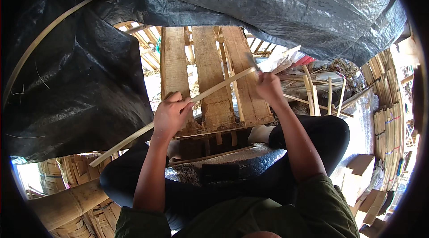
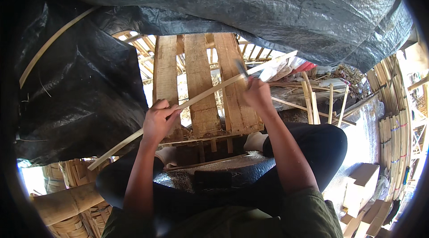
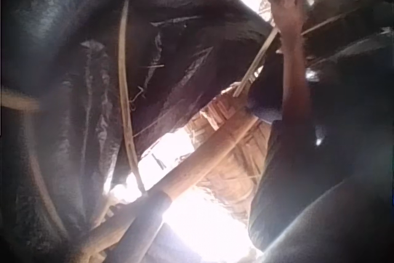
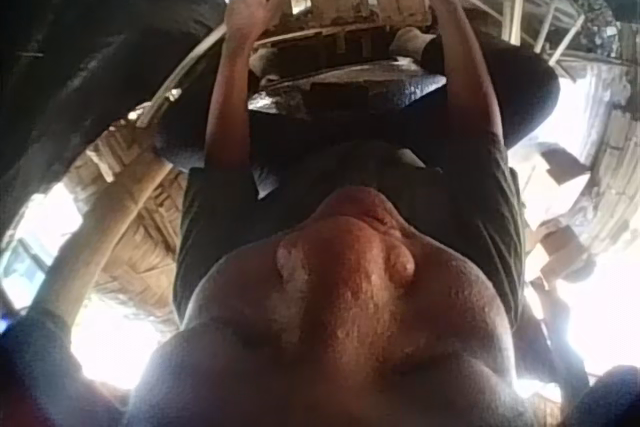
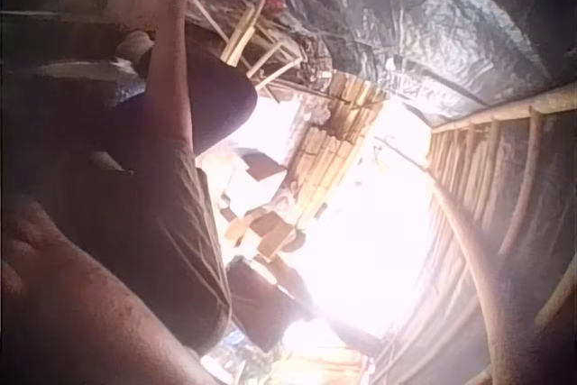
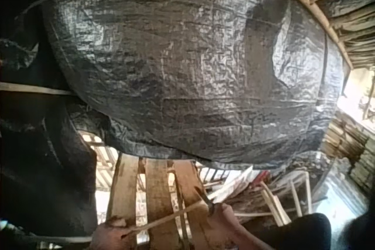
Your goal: The person shaves a bamboo strip using a knife, rubs their hands together, and scrapes along the length of the bamboo strip with the knife.
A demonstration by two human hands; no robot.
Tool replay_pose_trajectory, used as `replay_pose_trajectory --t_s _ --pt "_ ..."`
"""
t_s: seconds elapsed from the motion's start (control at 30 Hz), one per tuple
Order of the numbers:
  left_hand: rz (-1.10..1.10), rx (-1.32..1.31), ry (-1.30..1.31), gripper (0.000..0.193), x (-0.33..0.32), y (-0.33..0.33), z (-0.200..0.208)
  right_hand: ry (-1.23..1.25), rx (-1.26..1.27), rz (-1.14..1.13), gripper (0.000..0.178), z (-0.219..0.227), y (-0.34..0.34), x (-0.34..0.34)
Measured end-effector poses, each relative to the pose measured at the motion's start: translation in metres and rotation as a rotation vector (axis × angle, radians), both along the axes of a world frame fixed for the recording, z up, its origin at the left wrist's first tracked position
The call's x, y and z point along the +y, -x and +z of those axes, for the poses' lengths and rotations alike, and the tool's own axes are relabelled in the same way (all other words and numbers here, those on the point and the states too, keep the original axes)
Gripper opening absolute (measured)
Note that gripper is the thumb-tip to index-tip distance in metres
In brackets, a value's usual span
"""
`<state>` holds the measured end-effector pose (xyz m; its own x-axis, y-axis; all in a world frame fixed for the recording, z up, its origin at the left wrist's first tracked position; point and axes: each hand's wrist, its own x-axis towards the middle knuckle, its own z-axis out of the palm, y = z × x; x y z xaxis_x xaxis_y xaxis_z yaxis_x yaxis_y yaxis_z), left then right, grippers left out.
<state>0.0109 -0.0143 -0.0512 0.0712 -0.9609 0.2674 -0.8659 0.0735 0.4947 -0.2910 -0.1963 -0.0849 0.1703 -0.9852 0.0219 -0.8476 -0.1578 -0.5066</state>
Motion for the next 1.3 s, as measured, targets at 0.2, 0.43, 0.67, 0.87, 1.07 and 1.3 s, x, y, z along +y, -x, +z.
replay_pose_trajectory --t_s 0.2,0.43,0.67,0.87,1.07,1.3 --pt "-0.036 -0.026 0.016 0.02 0.001 -0.002 0.003 0.09 0.06 -0.095 0.047 0.005 0.011 -0.022" --pt "-0.081 -0.031 0.043 0.018 0.001 0.0 0.002 0.065 0.148 -0.13 0.049 0.002 0.03 -0.037" --pt "-0.073 -0.006 0.02 0.022 0.001 -0.001 0.005 0.057 0.206 -0.101 0.051 -0.001 0.023 -0.033" --pt "-0.036 0.018 -0.026 0.024 0.0 0.0 0.006 0.091 0.129 -0.173 0.053 -0.008 0.016 -0.029" --pt "0.002 0.019 -0.054 0.026 0.0 -0.002 0.005 0.003 0.126 -0.098 0.058 0.01 0.013 -0.023" --pt "-0.034 0.001 -0.019 0.027 0.0 -0.001 0.002 -0.137 0.043 -0.122 0.056 0.026 0.004 -0.009"
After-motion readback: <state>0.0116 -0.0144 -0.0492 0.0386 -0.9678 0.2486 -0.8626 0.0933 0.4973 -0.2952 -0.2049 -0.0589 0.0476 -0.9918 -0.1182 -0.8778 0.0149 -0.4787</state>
